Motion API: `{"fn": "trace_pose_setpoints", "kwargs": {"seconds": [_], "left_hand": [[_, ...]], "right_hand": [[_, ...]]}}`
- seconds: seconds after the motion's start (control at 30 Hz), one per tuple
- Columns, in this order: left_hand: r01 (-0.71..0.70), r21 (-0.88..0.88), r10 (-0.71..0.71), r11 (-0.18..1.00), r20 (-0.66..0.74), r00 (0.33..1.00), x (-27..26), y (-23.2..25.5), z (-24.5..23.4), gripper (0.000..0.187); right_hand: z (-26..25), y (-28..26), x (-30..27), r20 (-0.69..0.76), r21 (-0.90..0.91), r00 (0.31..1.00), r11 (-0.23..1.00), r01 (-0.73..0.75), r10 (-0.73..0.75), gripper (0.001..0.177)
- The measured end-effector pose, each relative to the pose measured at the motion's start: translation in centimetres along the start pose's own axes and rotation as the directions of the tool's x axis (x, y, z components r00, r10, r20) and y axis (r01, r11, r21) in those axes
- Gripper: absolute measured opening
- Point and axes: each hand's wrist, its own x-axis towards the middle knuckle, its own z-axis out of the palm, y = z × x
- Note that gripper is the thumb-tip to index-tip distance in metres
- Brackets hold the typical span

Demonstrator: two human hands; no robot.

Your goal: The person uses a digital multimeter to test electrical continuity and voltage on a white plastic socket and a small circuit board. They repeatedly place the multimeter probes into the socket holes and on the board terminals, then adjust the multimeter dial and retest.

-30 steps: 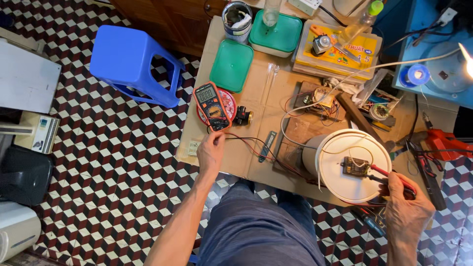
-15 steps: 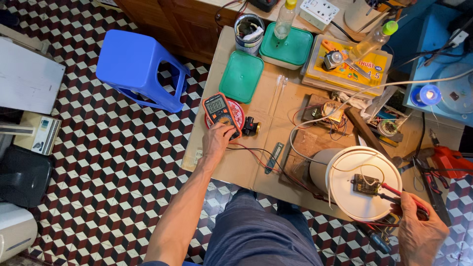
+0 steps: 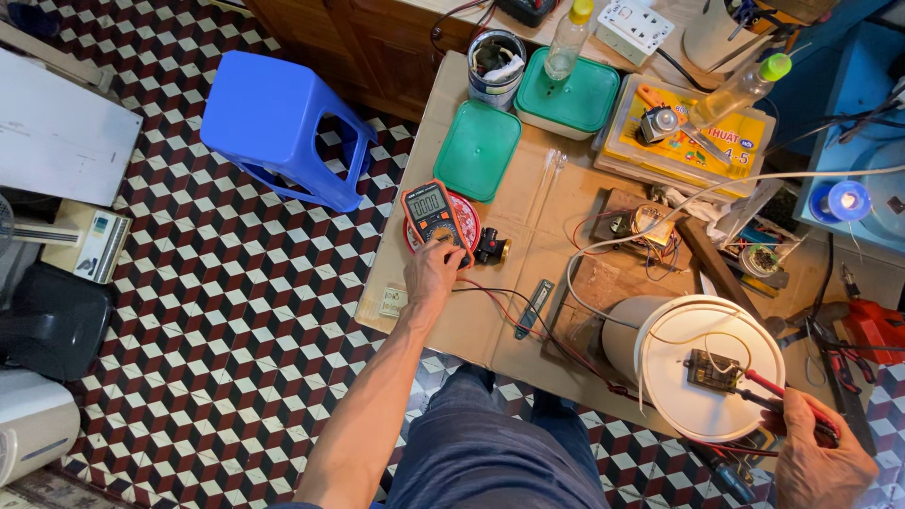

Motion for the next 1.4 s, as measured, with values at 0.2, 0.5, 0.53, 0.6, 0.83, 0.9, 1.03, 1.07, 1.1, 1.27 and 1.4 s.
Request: {"fn": "trace_pose_setpoints", "kwargs": {"seconds": [0.2,0.5,0.53,0.6,0.83,0.9,1.03,1.07,1.1,1.27,1.4], "left_hand": [[0.010,0.018,-0.009,1.000,-0.038,0.999,-0.6,0.6,-0.4,0.018],[-0.222,0.007,0.222,0.975,0.009,0.975,-0.2,-0.5,-1.1,0.010],[-0.268,-0.005,0.268,0.964,0.026,0.963,0.0,-0.7,-1.2,0.009],[-0.354,-0.025,0.355,0.935,0.058,0.933,0.7,-1.2,-1.4,0.008],[-0.512,-0.047,0.507,0.858,0.242,0.827,2.8,-2.2,-2.7,0.006],[-0.588,-0.042,0.578,0.808,0.252,0.776,3.1,-2.1,-3.0,0.013],[-0.497,-0.046,0.496,0.866,0.188,0.847,2.5,-2.0,-2.5,0.009],[-0.441,-0.039,0.441,0.896,0.167,0.882,2.1,-2.0,-2.1,0.010],[-0.383,-0.033,0.384,0.923,0.145,0.912,1.6,-1.9,-1.7,0.011],[-0.314,-0.030,0.315,0.949,0.087,0.945,0.5,-1.9,-0.5,0.010],[-0.454,-0.054,0.457,0.889,0.124,0.881,2.1,-2.6,-1.6,0.010]], "right_hand": [[-0.2,-0.2,0.1,0.021,-0.016,1.000,1.000,-0.022,0.023,0.025],[-0.3,-0.5,0.0,0.040,-0.038,0.999,0.999,0.011,-0.009,0.026],[-0.2,-0.4,0.0,0.040,-0.037,0.999,0.999,0.015,-0.013,0.026],[-0.3,-0.3,0.1,0.039,-0.032,0.999,0.999,0.013,-0.012,0.026],[-0.2,0.0,-0.1,0.030,0.003,1.000,1.000,-0.005,0.005,0.026],[-0.1,0.1,0.0,0.028,-0.003,1.000,1.000,-0.002,0.002,0.026],[-0.1,0.2,0.0,0.024,-0.008,1.000,1.000,0.001,-0.001,0.026],[-0.1,0.3,0.0,0.024,-0.009,1.000,1.000,0.000,0.000,0.027],[-0.1,0.3,0.0,0.023,-0.019,1.000,1.000,0.003,-0.002,0.027],[-0.2,0.3,0.1,0.027,-0.003,1.000,1.000,-0.001,0.002,0.027],[-0.3,-0.4,-0.1,0.039,-0.040,0.999,0.999,0.032,-0.031,0.027]]}}
